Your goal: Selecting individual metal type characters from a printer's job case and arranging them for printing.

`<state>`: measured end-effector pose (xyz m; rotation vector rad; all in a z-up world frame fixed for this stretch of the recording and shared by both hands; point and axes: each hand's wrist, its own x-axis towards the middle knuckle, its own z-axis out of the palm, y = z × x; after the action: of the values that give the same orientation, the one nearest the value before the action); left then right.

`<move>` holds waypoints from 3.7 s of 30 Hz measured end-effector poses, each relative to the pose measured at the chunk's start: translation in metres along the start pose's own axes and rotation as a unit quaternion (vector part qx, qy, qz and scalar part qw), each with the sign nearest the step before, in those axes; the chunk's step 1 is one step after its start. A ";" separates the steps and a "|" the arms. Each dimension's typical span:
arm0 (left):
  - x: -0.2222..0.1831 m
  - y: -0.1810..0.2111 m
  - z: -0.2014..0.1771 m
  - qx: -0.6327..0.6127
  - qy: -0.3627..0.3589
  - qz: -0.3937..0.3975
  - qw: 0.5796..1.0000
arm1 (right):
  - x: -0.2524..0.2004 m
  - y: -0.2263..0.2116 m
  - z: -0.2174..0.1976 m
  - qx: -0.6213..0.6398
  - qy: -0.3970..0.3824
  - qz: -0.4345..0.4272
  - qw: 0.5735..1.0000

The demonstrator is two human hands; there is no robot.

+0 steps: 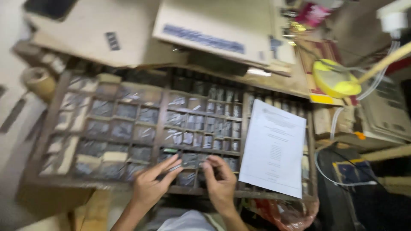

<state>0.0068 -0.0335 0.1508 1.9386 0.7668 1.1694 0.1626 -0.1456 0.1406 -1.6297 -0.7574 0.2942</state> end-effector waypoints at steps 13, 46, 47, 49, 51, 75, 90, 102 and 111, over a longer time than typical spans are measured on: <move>0.006 -0.002 -0.002 -0.073 -0.015 0.065 0.995 | 0.002 -0.010 0.000 0.025 -0.024 -0.039 0.999; 0.003 -0.008 0.001 -0.025 -0.015 0.123 0.992 | 0.005 -0.005 -0.005 0.078 -0.024 0.052 0.995; 0.002 -0.010 0.001 0.001 -0.011 0.144 0.989 | 0.004 -0.006 -0.006 0.091 -0.030 0.065 0.993; -0.001 -0.014 0.005 0.011 -0.013 0.155 0.988 | 0.001 -0.005 -0.008 0.085 -0.035 0.055 0.994; -0.004 -0.017 0.007 0.024 -0.015 0.164 0.986 | -0.002 -0.010 -0.009 0.080 -0.041 0.046 0.995; -0.013 -0.026 0.003 -0.014 -0.107 0.152 0.982 | -0.008 -0.060 -0.006 -0.033 -0.187 -0.009 0.982; -0.011 -0.018 -0.040 -0.097 -0.123 0.030 0.987 | 0.008 -0.031 0.031 0.086 -0.131 0.350 0.923; -0.026 0.000 -0.130 -0.096 -0.143 -0.444 0.880 | 0.095 -0.072 0.186 -0.403 -0.346 -0.340 0.776; -0.037 -0.015 -0.127 -0.036 -0.089 -0.490 0.866 | 0.090 -0.069 0.229 -0.574 -0.374 -0.147 0.714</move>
<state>-0.1251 -0.0187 0.1613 1.2416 1.3456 0.3666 0.0753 0.0914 0.1772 -2.5041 -2.1123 0.2540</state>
